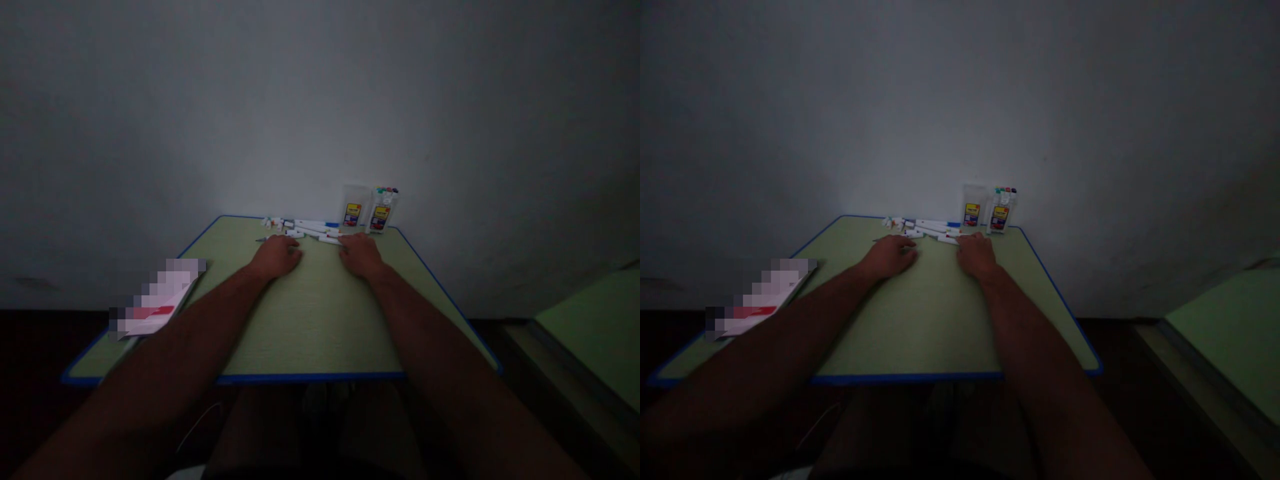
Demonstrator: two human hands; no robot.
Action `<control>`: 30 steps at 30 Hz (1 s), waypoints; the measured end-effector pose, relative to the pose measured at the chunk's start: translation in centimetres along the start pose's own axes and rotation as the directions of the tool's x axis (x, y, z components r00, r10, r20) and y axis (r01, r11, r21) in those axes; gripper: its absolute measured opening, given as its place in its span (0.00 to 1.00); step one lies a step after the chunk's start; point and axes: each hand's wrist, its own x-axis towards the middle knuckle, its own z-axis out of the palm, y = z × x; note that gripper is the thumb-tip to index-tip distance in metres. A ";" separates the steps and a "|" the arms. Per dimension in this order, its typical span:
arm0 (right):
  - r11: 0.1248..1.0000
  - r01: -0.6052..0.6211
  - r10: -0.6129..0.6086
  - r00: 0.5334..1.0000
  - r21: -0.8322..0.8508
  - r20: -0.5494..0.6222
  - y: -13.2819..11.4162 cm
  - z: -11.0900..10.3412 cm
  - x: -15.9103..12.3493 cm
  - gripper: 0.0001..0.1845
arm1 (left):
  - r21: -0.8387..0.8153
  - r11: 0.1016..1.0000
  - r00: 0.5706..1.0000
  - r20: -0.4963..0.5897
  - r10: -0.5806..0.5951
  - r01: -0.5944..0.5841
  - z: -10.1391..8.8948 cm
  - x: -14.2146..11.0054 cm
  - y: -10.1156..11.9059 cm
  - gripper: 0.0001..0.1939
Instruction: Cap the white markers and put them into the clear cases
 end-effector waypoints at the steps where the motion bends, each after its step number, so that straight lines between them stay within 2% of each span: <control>1: 1.000 0.002 -0.002 1.000 0.000 0.011 0.0 0.0 0.0 0.24 | 0.004 1.000 1.000 0.004 0.003 -0.003 0.0 0.0 0.0 0.24; 9: 1.000 -0.011 0.011 1.000 0.018 -0.029 0.0 -0.2 0.1 0.23 | -0.019 1.000 1.000 0.007 0.019 -0.019 0.1 0.0 -0.1 0.24; 18: 0.997 -0.033 0.036 0.998 -0.075 0.048 -0.4 -0.4 0.0 0.18 | -0.015 1.000 1.000 0.022 -0.004 0.004 0.0 0.0 0.1 0.24; 24: 0.994 -0.096 0.095 0.995 0.043 0.030 -0.4 -0.4 0.0 0.13 | -0.016 1.000 1.000 0.022 -0.022 0.022 0.0 0.0 0.2 0.24; 30: 0.980 -0.096 0.093 0.995 0.172 0.029 -0.1 -0.2 -0.1 0.11 | -0.020 1.000 1.000 0.005 -0.011 0.011 0.1 0.0 0.0 0.23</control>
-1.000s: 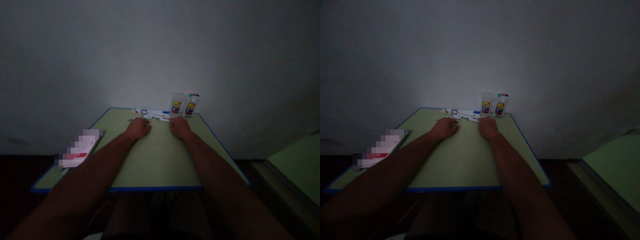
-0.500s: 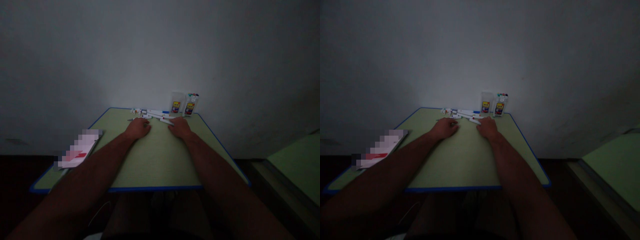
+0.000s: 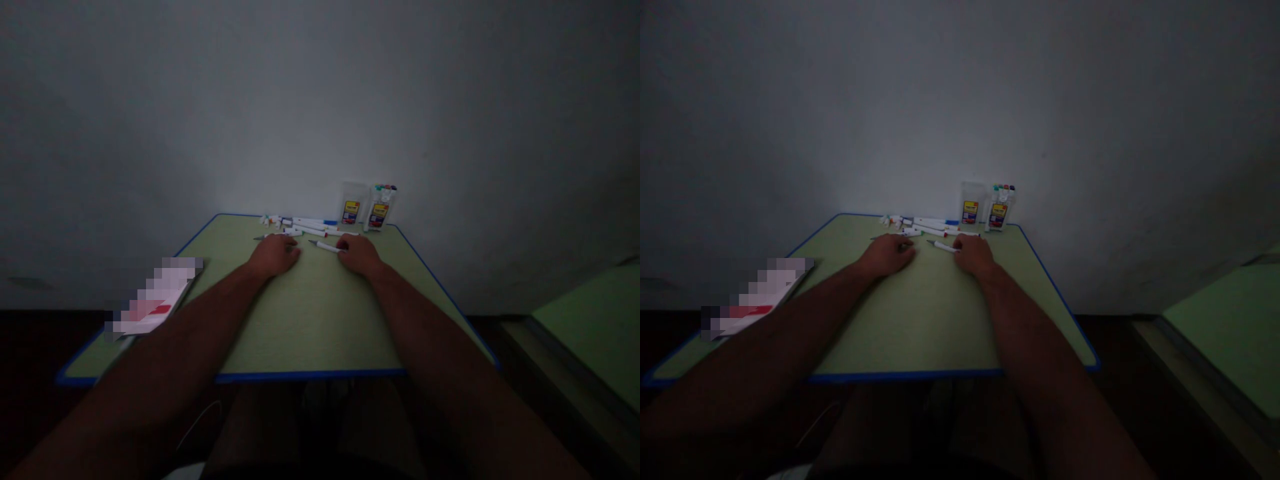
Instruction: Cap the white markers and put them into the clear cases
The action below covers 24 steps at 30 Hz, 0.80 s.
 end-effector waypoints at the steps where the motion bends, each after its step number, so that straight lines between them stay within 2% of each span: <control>1: 1.000 0.001 -0.001 1.000 0.016 0.000 0.1 0.0 0.0 0.11 | -0.003 1.000 1.000 -0.002 0.003 -0.003 0.0 0.0 0.0 0.23; 10: 0.988 0.021 -0.019 1.000 0.150 -0.012 0.5 0.5 0.0 0.18 | -0.022 0.999 0.999 0.007 -0.031 0.032 -0.1 0.0 0.1 0.23; 24: 0.999 -0.016 0.012 0.995 0.037 0.099 -0.2 -0.4 -0.1 0.14 | -0.001 0.998 0.998 -0.018 -0.061 0.061 -0.1 -0.1 -0.1 0.23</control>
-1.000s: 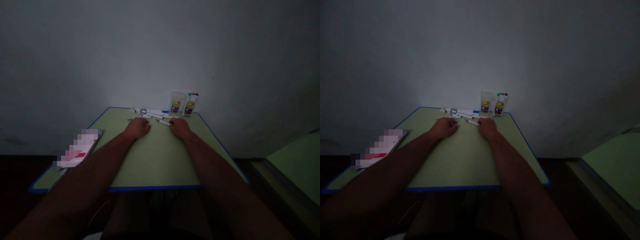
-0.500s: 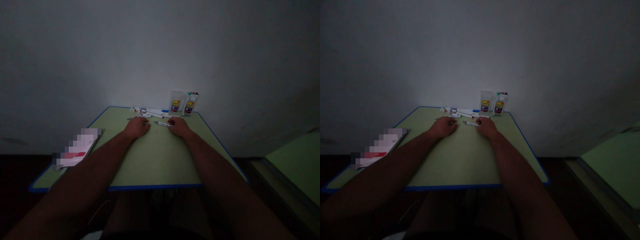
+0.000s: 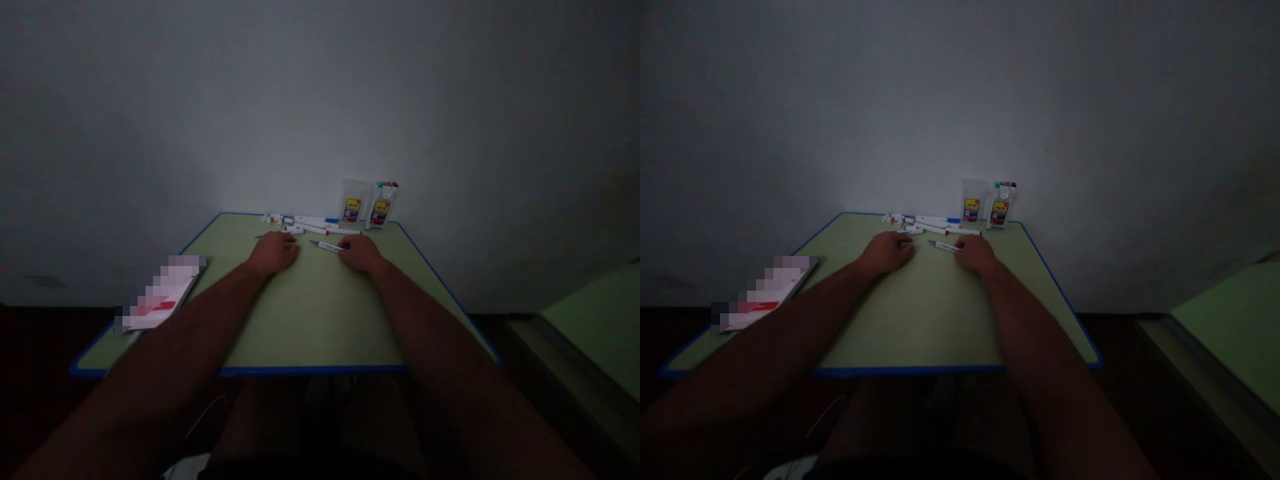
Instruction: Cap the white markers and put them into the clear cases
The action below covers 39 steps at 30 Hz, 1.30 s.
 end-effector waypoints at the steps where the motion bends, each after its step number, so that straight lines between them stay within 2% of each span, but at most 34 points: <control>1: 1.000 -0.008 0.008 1.000 0.004 0.000 0.0 -0.1 0.0 0.14 | 0.004 1.000 1.000 -0.008 -0.008 0.008 -0.1 0.0 0.0 0.23; 8: 0.988 -0.118 0.122 0.992 0.102 -0.040 0.2 -0.8 0.1 0.09 | 0.035 0.996 0.993 -0.095 -0.076 0.080 -0.3 0.2 -0.3 0.20; 13: 0.961 -0.169 0.183 0.982 0.221 -0.043 0.4 -0.9 0.1 0.10 | 0.021 0.989 0.979 -0.147 -0.140 0.144 -0.5 1.5 -1.0 0.19; 18: 0.950 -0.177 0.203 0.976 0.259 -0.080 0.3 -1.1 0.1 0.10 | 0.050 0.988 0.985 -0.094 -0.143 0.149 -1.5 3.9 -1.7 0.21; 24: 0.944 -0.172 0.206 0.974 0.282 -0.097 0.1 -1.3 0.1 0.10 | 0.174 0.982 0.993 0.071 -0.090 0.077 -1.6 6.5 -2.7 0.24; 30: 0.943 -0.170 0.213 0.969 0.287 -0.126 0.4 -1.1 0.2 0.10 | 0.084 0.996 0.986 0.166 -0.024 0.010 -1.2 7.2 -2.1 0.25; 39: 0.943 -0.167 0.207 0.972 0.288 -0.111 0.4 -1.1 0.1 0.11 | 0.189 0.982 0.980 0.196 -0.027 -0.010 -0.8 8.0 -1.5 0.27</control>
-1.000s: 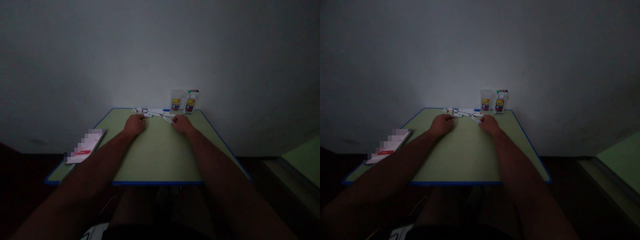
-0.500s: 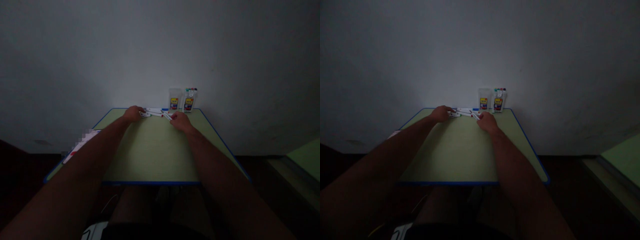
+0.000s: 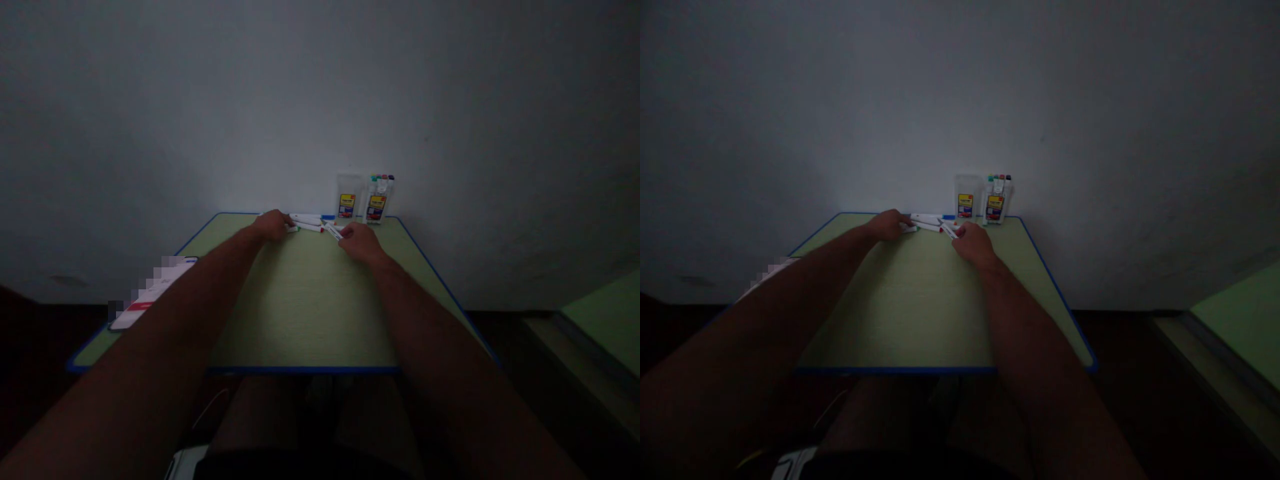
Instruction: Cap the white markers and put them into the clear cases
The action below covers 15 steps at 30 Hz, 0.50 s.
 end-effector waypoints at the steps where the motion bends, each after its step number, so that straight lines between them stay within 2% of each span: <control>1: 1.000 0.002 -0.002 1.000 0.001 0.001 0.0 0.0 0.0 0.11 | -0.002 1.000 1.000 -0.001 -0.001 0.001 0.0 0.0 0.0 0.26; 6: 1.000 0.007 -0.007 1.000 0.006 -0.006 -0.1 -0.1 -0.1 0.10 | -0.015 1.000 0.998 -0.059 -0.015 0.015 0.0 -0.1 -0.1 0.21; 10: 1.000 0.006 -0.006 1.000 0.011 -0.010 -0.2 -0.1 -0.1 0.10 | -0.107 0.992 0.971 -0.223 -0.082 0.059 -0.5 -0.4 -0.3 0.22; 13: 0.999 0.000 0.001 1.000 0.032 -0.014 -0.3 -0.2 -0.1 0.11 | -0.342 0.939 0.937 -0.309 -0.162 0.050 -1.1 -1.2 0.1 0.21; 14: 0.999 0.001 -0.001 1.000 0.037 -0.016 -0.3 -0.3 -0.1 0.11 | -0.456 0.888 0.933 -0.294 -0.210 0.056 -1.2 -1.6 0.4 0.20; 15: 0.999 0.005 -0.004 1.000 0.040 -0.017 -0.4 -0.3 -0.1 0.11 | -0.584 0.808 0.938 -0.229 -0.259 0.080 -1.3 -2.1 0.7 0.20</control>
